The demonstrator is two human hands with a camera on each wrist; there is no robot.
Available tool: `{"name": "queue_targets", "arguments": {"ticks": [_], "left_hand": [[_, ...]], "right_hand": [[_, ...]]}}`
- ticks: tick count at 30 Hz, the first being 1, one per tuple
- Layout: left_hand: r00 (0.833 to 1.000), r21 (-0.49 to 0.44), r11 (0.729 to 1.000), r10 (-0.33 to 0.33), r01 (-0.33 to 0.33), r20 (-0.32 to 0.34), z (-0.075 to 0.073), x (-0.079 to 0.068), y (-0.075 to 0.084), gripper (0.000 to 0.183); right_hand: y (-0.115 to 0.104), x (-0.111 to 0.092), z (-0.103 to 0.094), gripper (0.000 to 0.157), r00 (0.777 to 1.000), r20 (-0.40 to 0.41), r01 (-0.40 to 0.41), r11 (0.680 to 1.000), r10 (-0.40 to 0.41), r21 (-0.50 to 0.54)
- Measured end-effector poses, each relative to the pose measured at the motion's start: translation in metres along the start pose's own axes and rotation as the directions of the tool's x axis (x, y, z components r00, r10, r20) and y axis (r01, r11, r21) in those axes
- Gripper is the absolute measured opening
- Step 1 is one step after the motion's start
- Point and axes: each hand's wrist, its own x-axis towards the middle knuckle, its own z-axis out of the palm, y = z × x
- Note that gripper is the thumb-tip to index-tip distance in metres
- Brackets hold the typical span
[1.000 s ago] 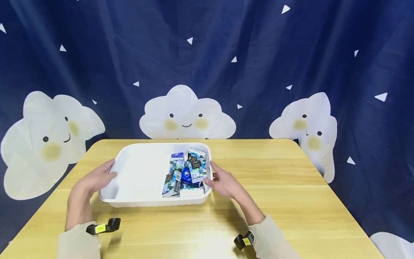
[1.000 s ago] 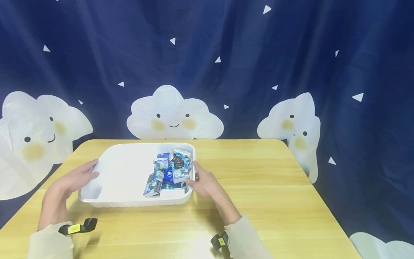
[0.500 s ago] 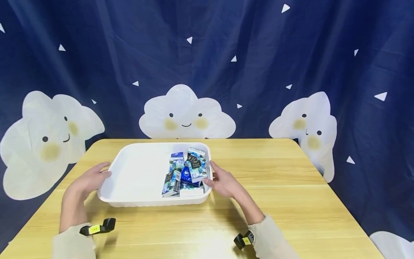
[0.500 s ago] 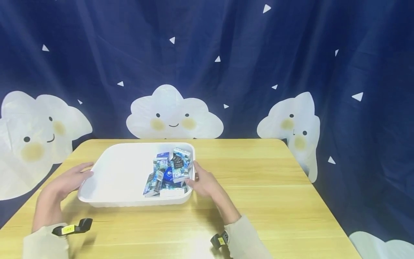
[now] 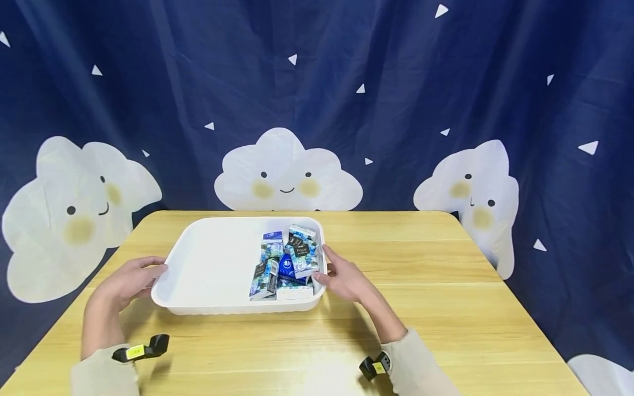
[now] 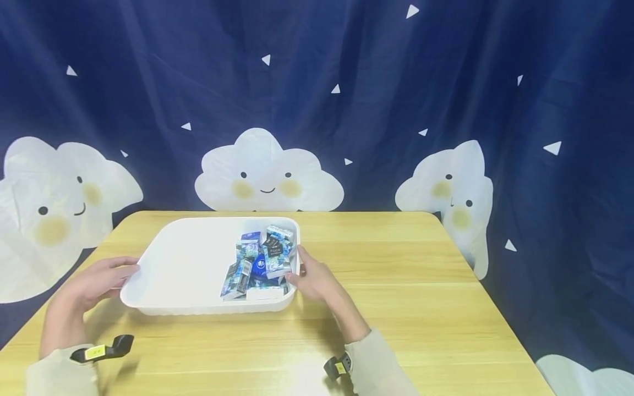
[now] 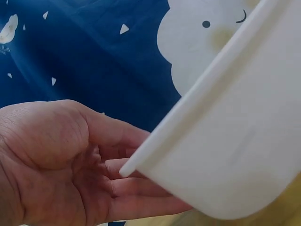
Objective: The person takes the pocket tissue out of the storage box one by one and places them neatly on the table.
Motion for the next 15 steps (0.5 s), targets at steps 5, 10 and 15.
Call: {"name": "queue_targets", "arguments": {"ticks": [5, 10, 15], "left_hand": [[0.998, -0.076, 0.996, 0.052, -0.050, 0.029, -0.001, -0.001, -0.008, 0.061], [0.998, -0.109, 0.993, 0.058, -0.054, 0.035, 0.000, -0.001, -0.014, 0.063], [0.997, -0.148, 0.987, 0.067, -0.062, 0.033, 0.001, 0.001, -0.018, 0.064]], "right_hand": [[0.000, 0.000, 0.000, 0.081, 1.000, -0.001, -0.001, 1.000, 0.001, 0.004], [0.000, 0.000, 0.000, 0.080, 1.000, 0.001, -0.007, 1.000, 0.007, -0.001], [0.000, 0.000, 0.000, 0.080, 1.000, 0.001, -0.011, 1.000, 0.011, -0.008]]}}
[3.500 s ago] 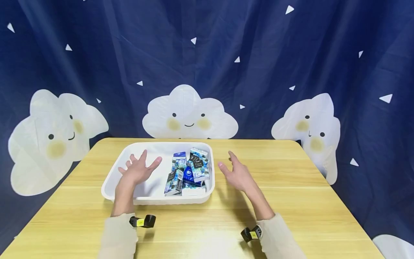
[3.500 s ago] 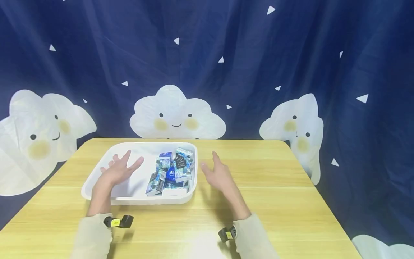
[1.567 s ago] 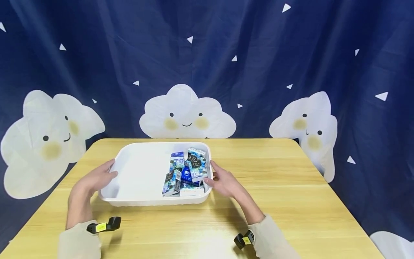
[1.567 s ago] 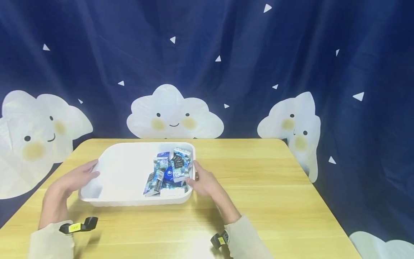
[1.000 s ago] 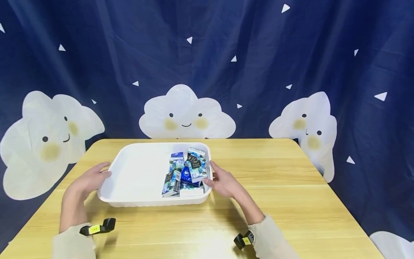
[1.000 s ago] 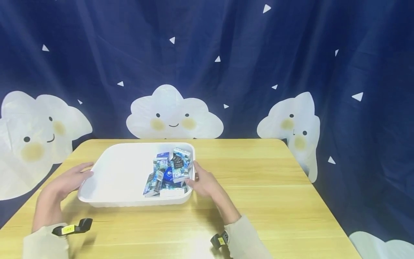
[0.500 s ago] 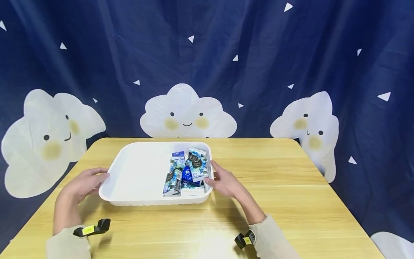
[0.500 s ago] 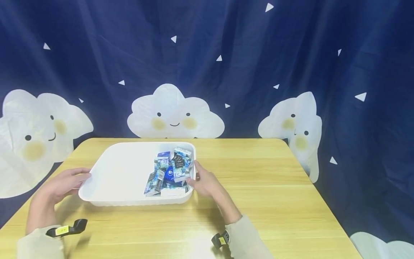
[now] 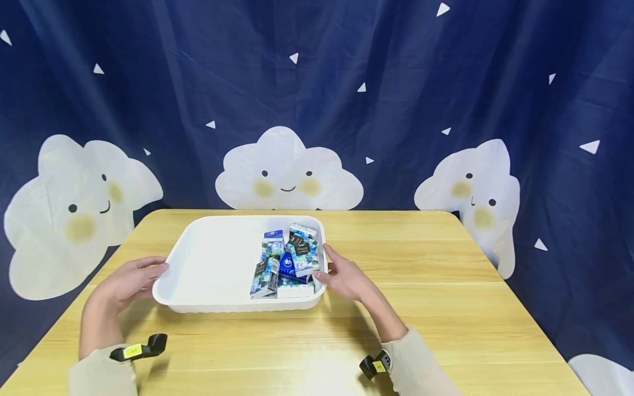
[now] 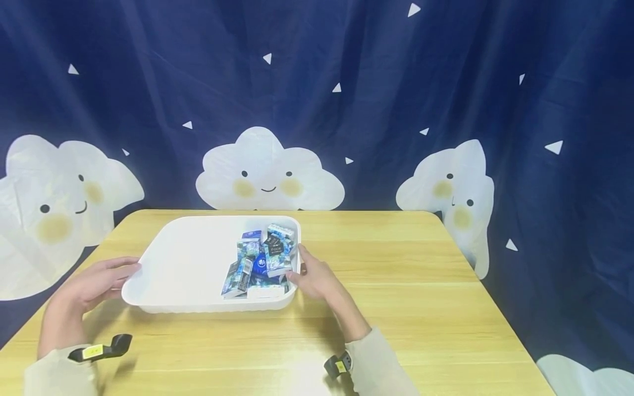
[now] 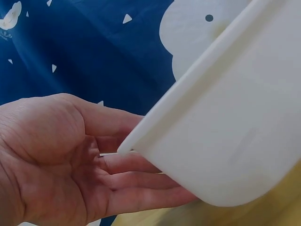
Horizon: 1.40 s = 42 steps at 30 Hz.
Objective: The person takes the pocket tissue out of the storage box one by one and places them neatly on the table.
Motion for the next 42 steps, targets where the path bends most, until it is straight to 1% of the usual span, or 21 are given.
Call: {"name": "queue_targets", "arguments": {"ticks": [8, 26, 34, 42], "left_hand": [[1.000, -0.036, 0.999, 0.023, -0.023, 0.016, -0.0010, 0.0021, -0.0035, 0.067], [1.000, -0.071, 0.997, 0.014, -0.013, 0.010, 0.0011, 0.0017, -0.0038, 0.067], [1.000, -0.046, 0.999, 0.007, -0.006, 0.006, 0.0021, 0.0023, -0.0006, 0.067], [1.000, -0.044, 0.999, -0.002, 0.002, -0.003, 0.0016, 0.0012, 0.0013, 0.065]], "right_hand": [[0.0001, 0.0014, -0.0006, 0.081, 1.000, 0.004, -0.007, 1.000, 0.007, 0.008], [-0.0002, 0.0021, -0.0019, 0.081, 1.000, 0.003, -0.011, 1.000, 0.011, 0.017], [-0.0008, 0.0000, -0.0034, 0.081, 1.000, 0.001, -0.030, 0.999, 0.030, 0.036], [-0.0019, 0.0025, -0.0023, 0.081, 1.000, -0.010, -0.022, 0.999, 0.023, 0.022]]}}
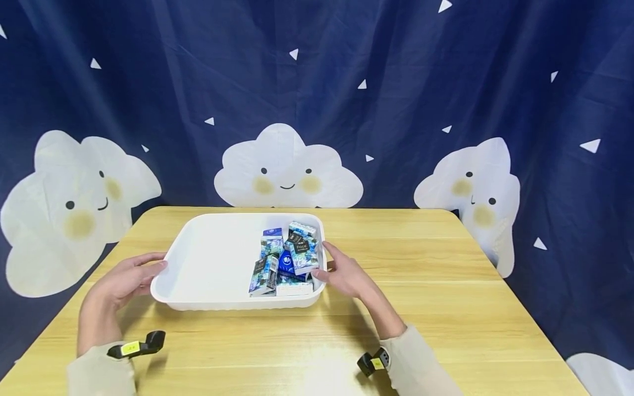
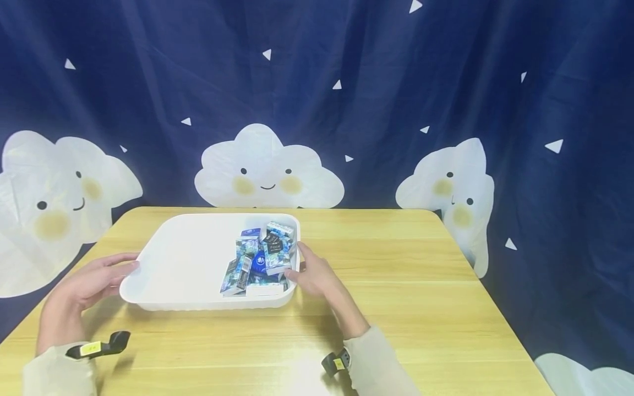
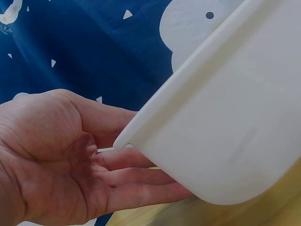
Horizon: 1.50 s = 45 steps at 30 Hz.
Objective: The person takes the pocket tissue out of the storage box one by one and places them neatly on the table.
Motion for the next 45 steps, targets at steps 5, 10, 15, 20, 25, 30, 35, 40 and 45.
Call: {"name": "queue_targets", "arguments": {"ticks": [5, 10, 15, 20, 25, 30, 35, 40, 45], "left_hand": [[1.000, -0.007, 1.000, 0.004, -0.004, -0.001, -0.001, -0.001, -0.002, 0.065], [1.000, -0.004, 1.000, 0.005, -0.005, -0.004, -0.002, -0.001, -0.003, 0.067], [1.000, -0.004, 1.000, 0.003, -0.003, 0.001, -0.001, 0.000, -0.001, 0.066], [1.000, 0.007, 1.000, 0.004, -0.004, 0.004, -0.001, 0.000, 0.001, 0.065], [1.000, 0.002, 1.000, 0.006, -0.006, 0.001, 0.000, 0.000, 0.001, 0.064], [1.000, 0.002, 1.000, -0.004, 0.004, -0.016, 0.000, 0.001, 0.000, 0.065], [1.000, 0.010, 1.000, -0.008, 0.008, -0.021, 0.000, 0.000, -0.001, 0.066], [1.000, -0.004, 1.000, 0.000, 0.000, -0.018, -0.001, 0.000, -0.002, 0.067], [1.000, -0.009, 1.000, 0.011, -0.011, -0.010, -0.001, 0.001, -0.002, 0.067]], "right_hand": [[-0.003, 0.004, 0.003, 0.084, 1.000, -0.018, 0.005, 1.000, -0.006, -0.018], [-0.009, 0.006, 0.004, 0.085, 0.999, -0.046, 0.004, 0.999, -0.006, -0.046], [-0.017, 0.005, 0.001, 0.084, 0.994, -0.106, -0.014, 0.997, 0.005, -0.079], [-0.026, 0.002, -0.004, 0.082, 0.976, -0.216, -0.040, 0.993, 0.015, -0.109], [-0.033, 0.002, 0.000, 0.073, 0.972, -0.236, -0.019, 0.996, -0.001, -0.084], [-0.037, 0.002, 0.010, 0.073, 0.968, -0.246, 0.024, 0.997, -0.042, -0.078], [-0.042, 0.003, 0.017, 0.074, 0.964, -0.256, 0.046, 0.993, -0.073, -0.107], [-0.044, 0.005, 0.023, 0.073, 0.968, -0.230, 0.071, 0.989, -0.100, -0.132], [-0.043, 0.005, 0.026, 0.075, 0.973, -0.207, 0.074, 0.989, -0.101, -0.131]]}}
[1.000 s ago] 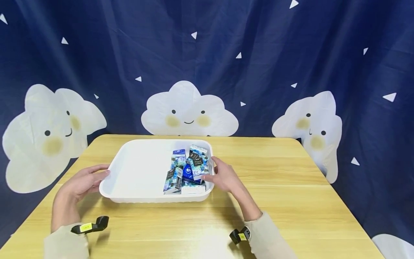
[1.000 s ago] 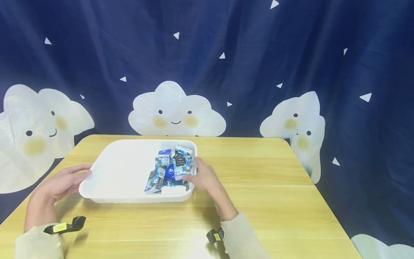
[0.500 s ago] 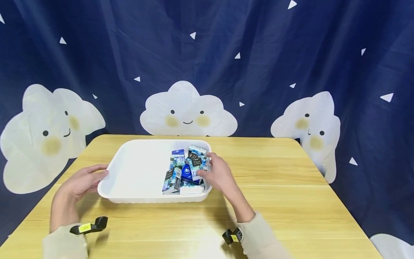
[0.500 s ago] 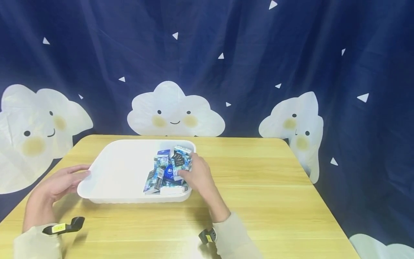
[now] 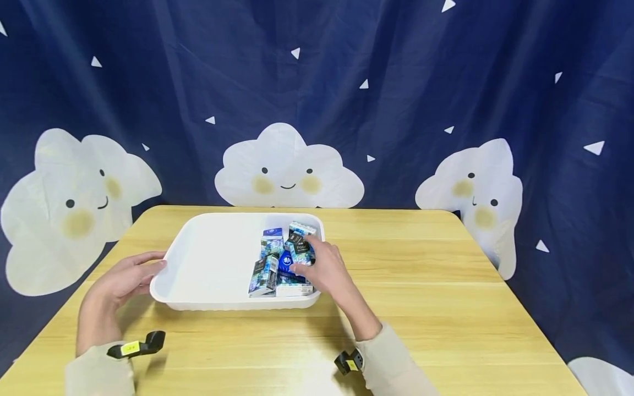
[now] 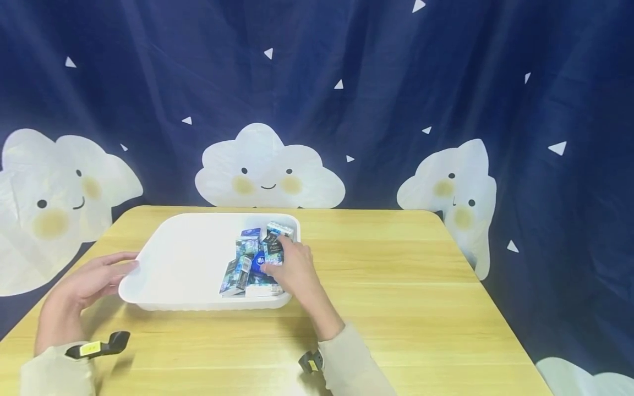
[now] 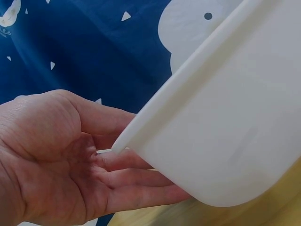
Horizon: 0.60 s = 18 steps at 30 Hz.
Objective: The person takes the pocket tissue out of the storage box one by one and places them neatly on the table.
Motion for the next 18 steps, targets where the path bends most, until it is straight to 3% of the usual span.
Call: {"name": "queue_targets", "arguments": {"ticks": [8, 18], "left_hand": [[1.000, -0.009, 1.000, 0.003, -0.003, 0.006, 0.0004, 0.0010, 0.0013, 0.066], [1.000, -0.003, 1.000, -0.004, 0.004, 0.001, 0.0014, -0.0003, 0.0025, 0.066]], "right_hand": [[0.0016, 0.0019, 0.0021, 0.081, 1.000, 0.019, 0.011, 0.999, -0.010, -0.051], [0.0002, 0.0005, 0.0016, 0.077, 1.000, 0.025, -0.004, 0.998, 0.006, -0.058]]}}
